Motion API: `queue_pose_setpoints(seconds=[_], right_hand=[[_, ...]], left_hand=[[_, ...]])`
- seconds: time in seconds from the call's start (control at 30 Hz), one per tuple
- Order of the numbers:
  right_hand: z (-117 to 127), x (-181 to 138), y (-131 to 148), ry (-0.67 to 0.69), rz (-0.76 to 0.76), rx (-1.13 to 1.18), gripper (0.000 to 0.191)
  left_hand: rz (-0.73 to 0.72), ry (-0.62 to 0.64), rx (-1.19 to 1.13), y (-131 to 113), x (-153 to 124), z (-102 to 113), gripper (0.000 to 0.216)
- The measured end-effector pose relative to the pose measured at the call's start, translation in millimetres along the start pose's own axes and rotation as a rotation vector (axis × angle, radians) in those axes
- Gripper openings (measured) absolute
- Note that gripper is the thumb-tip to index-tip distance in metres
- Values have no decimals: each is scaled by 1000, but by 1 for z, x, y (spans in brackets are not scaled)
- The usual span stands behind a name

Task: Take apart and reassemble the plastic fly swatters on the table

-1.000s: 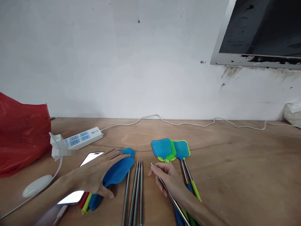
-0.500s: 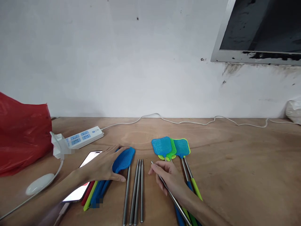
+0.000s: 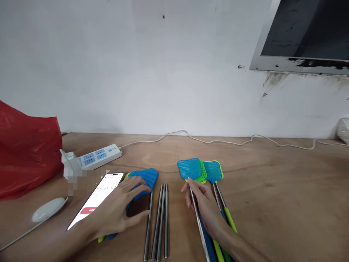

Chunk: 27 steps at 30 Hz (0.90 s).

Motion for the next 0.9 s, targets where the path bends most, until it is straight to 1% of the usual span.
queue_pose_setpoints(seconds=[0.03, 0.07, 0.17, 0.23, 0.33, 0.43, 0.53, 0.67, 0.8, 0.9], right_hand=[[2, 1, 0, -10, -1, -4, 50], [3, 3, -1, -16, 0, -20, 50], [6, 7, -1, -15, 23, -112, 53], [6, 9, 0, -6, 58, -161, 58], [5, 9, 3, 0, 156, -212, 66], [5, 8, 5, -1, 301, -289, 68], [4, 4, 9, 1, 493, -431, 61], [2, -4, 17, -26, 753, -712, 46], [4, -8, 26, -108, 963, -866, 29], [3, -9, 29, -144, 1085, -968, 17]], left_hand=[[-13, -9, 0, -2, -1, -1, 23], [-35, -14, -5, -4, -2, -3, 17], [-125, -20, -41, -13, -5, -7, 14], [-157, -22, -51, -17, -8, -8, 14], [-164, -3, -60, -19, -11, -8, 14], [-160, 28, -68, -20, -13, -8, 13], [-150, 53, -70, -20, -15, -8, 12], [-133, 82, -73, -21, -16, -10, 11], [-124, 104, -77, -23, -16, -11, 11], [-121, 121, -85, -24, -16, -12, 9]])
Point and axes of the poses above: each hand's wrist, its own x-axis towards the middle knuckle, its own z-axis out of the back of the hand, y = z × x, the point moved 7 cm from there along x, towards the middle knuckle, and after that the axes turned 15 degrees about -y, right-handed, at the moved point
